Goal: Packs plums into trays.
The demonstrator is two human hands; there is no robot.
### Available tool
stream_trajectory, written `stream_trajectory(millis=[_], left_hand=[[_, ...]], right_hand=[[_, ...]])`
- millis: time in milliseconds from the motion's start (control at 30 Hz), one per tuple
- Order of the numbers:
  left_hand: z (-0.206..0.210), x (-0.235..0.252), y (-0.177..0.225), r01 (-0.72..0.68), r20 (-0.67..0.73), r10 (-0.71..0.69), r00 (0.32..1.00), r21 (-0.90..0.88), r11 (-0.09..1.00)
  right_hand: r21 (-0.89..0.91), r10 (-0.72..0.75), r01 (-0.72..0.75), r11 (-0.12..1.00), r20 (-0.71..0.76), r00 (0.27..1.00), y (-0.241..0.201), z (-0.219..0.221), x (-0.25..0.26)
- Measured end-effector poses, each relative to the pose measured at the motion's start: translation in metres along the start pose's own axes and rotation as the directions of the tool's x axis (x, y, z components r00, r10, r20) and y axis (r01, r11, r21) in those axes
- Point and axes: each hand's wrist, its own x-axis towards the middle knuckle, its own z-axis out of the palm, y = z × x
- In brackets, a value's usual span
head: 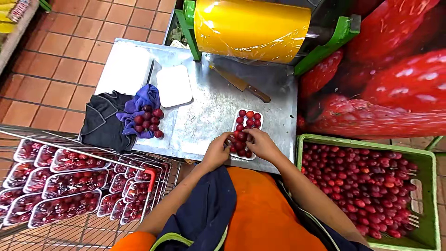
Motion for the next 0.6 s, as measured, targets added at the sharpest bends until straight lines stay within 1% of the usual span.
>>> stream_trajectory(millis=[33,67,100,167,200,233,267,300,367,400,467,500,600], left_hand=[[0.0,0.001,0.0,0.001,-0.005,-0.001,1.0,-0.009,1.0],[0.001,0.003,0.001,-0.006,-0.012,0.006,1.0,-0.013,1.0],[0.001,0.005,0.001,-0.015,-0.024,0.015,1.0,-0.01,1.0],[0.002,0.01,0.001,-0.026,-0.068,0.026,0.997,-0.002,1.0],[0.001,0.012,0.001,-0.031,-0.087,0.031,0.996,0.0,1.0],[0.001,0.014,0.001,-0.035,-0.101,0.035,0.994,-0.003,0.999],[0.0,0.016,0.002,-0.036,-0.106,0.034,0.994,-0.009,0.999],[0.0,0.018,0.003,-0.032,-0.103,0.03,0.994,-0.014,0.999],[0.001,0.02,0.004,-0.033,-0.085,0.031,0.996,-0.018,0.999],[0.001,0.02,0.004,-0.043,-0.077,0.042,0.996,-0.017,0.999],[0.0,0.018,0.004,-0.066,-0.073,0.065,0.995,-0.022,0.998],[-0.001,0.017,0.003,-0.083,-0.083,0.081,0.993,-0.026,0.996],[-0.004,0.012,-0.001,-0.139,-0.143,0.134,0.981,-0.031,0.99]], right_hand=[[0.068,0.011,-0.012,0.998,0.006,1.0,0.001,-0.002,0.0],[0.177,0.043,-0.043,0.983,0.004,0.999,0.003,-0.005,0.0],[0.329,0.104,-0.099,0.939,0.002,0.995,0.003,-0.007,-0.001],[0.632,0.22,-0.213,0.746,0.068,0.973,0.002,-0.016,-0.005],[0.705,0.235,-0.248,0.664,0.118,0.965,0.001,-0.023,-0.007],[0.726,0.223,-0.259,0.637,0.147,0.963,0.003,-0.029,-0.009],[0.693,0.211,-0.255,0.675,0.15,0.966,0.003,-0.033,-0.011],[0.611,0.211,-0.244,0.753,0.127,0.969,0.004,-0.035,-0.012],[0.346,0.181,-0.182,0.921,0.035,0.983,0.003,-0.034,-0.015],[0.2,0.129,-0.125,0.972,-0.007,0.992,0.0,-0.032,-0.019],[-0.016,0.016,-0.017,1.0,-0.034,0.999,-0.005,-0.026,-0.028],[-0.087,-0.029,0.026,0.996,-0.033,0.999,-0.004,-0.019,-0.031],[-0.223,-0.153,0.139,0.965,-0.046,0.987,0.009,0.008,-0.037]])
